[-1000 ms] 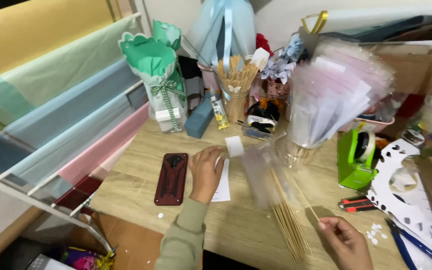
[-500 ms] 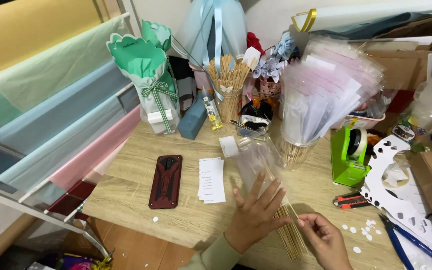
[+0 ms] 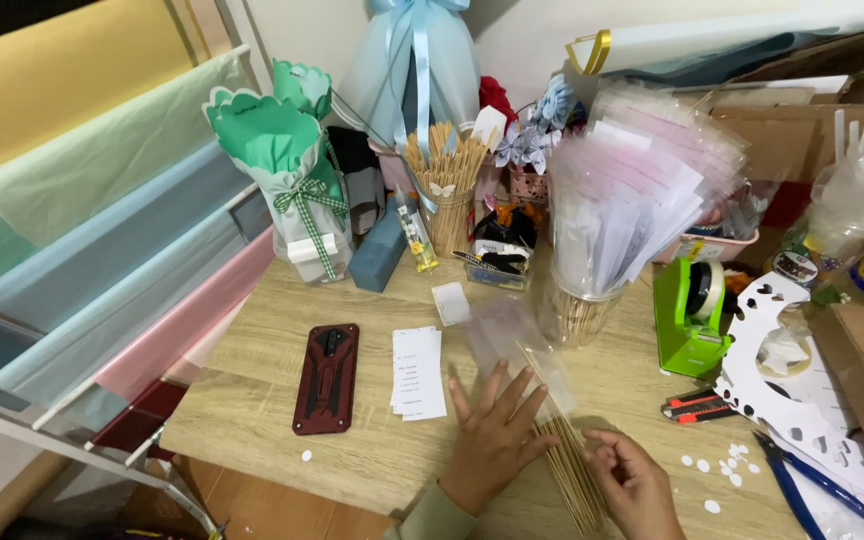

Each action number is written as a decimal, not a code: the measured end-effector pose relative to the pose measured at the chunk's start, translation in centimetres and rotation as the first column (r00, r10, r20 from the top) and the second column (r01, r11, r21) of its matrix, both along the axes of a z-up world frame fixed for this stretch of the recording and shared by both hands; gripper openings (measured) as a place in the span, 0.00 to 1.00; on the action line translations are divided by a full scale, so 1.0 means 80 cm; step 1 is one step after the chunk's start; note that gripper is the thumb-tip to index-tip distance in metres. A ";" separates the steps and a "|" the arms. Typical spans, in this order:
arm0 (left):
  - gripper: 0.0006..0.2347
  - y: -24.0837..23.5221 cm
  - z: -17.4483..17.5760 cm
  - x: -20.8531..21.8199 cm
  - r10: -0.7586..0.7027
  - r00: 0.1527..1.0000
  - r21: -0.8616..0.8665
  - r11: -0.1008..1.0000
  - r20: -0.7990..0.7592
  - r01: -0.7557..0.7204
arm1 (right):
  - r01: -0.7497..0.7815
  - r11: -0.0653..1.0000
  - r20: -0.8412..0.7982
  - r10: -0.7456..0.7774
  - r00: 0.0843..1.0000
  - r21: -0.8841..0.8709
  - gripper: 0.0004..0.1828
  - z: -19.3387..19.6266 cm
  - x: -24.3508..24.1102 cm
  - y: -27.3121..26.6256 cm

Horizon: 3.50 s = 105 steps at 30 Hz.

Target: The person repeatedly picks up small white paper labels and wooden sticks, inserts the sticks into clear plastic sleeves, and places the assembled units into a glass container. The process is repeated multiple times throughout the clip.

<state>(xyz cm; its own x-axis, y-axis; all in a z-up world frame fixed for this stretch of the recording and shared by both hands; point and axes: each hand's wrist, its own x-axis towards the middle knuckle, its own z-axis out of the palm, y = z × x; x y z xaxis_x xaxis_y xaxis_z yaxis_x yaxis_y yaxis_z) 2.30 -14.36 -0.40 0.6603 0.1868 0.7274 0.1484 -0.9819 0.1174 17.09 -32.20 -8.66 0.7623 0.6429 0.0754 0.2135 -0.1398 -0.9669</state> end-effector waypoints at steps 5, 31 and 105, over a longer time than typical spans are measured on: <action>0.15 0.008 -0.012 -0.004 0.069 0.991 -0.016 0.998 0.119 -0.067 | 0.040 0.991 0.178 -0.016 0.984 -0.130 0.15 0.014 -0.005 0.006; 0.08 0.033 -0.035 -0.012 0.248 0.880 -0.239 0.958 0.406 -0.159 | 0.288 0.937 0.857 -0.306 0.413 0.196 0.12 0.227 0.069 0.167; 0.07 -0.006 0.073 -0.085 -0.285 0.958 -0.909 0.398 0.007 0.125 | -0.112 0.992 0.819 0.111 0.562 -0.058 0.13 0.063 0.113 -0.117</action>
